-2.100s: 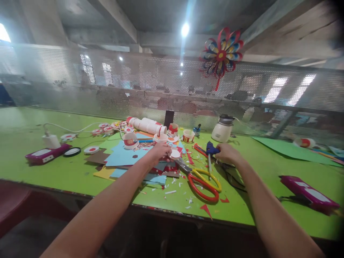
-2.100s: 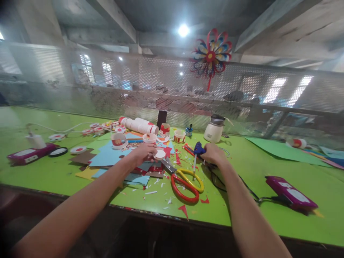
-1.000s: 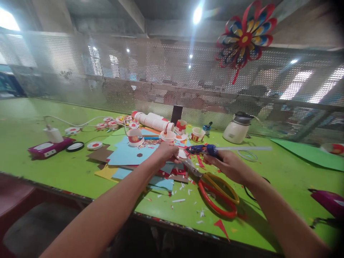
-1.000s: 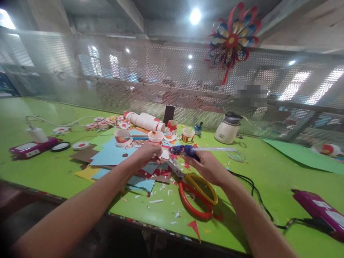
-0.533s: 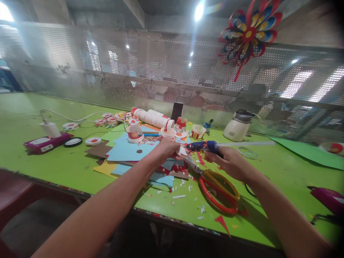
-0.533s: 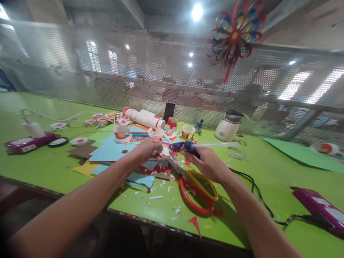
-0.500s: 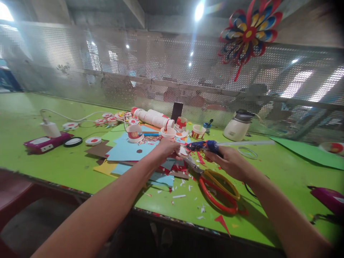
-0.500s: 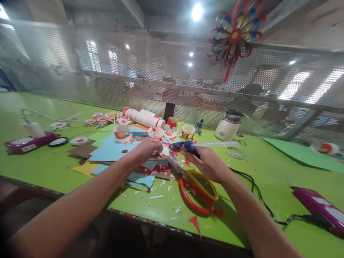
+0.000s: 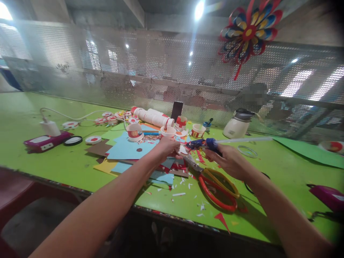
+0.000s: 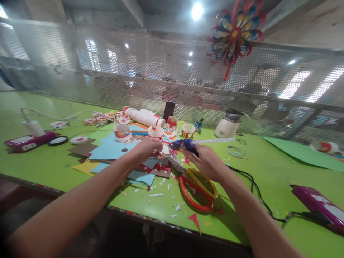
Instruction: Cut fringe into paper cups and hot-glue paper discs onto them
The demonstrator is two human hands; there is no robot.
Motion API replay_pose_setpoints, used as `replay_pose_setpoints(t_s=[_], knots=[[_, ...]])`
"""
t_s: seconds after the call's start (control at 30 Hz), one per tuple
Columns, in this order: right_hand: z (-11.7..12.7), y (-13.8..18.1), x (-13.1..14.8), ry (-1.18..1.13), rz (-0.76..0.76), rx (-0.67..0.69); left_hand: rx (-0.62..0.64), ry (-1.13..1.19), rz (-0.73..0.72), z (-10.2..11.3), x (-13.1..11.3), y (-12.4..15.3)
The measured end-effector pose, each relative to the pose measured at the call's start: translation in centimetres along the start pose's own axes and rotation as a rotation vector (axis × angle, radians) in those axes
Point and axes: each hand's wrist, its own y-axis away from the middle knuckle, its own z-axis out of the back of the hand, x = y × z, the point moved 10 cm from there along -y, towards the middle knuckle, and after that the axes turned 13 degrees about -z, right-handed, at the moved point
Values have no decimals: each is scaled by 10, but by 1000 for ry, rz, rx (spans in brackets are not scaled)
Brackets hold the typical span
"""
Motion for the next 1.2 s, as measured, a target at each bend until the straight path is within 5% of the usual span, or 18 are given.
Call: replay_pose_setpoints(t_s=[1.2], knots=[[2,4,6,84,-12,-45,-12,10,15,-1,-4,4]])
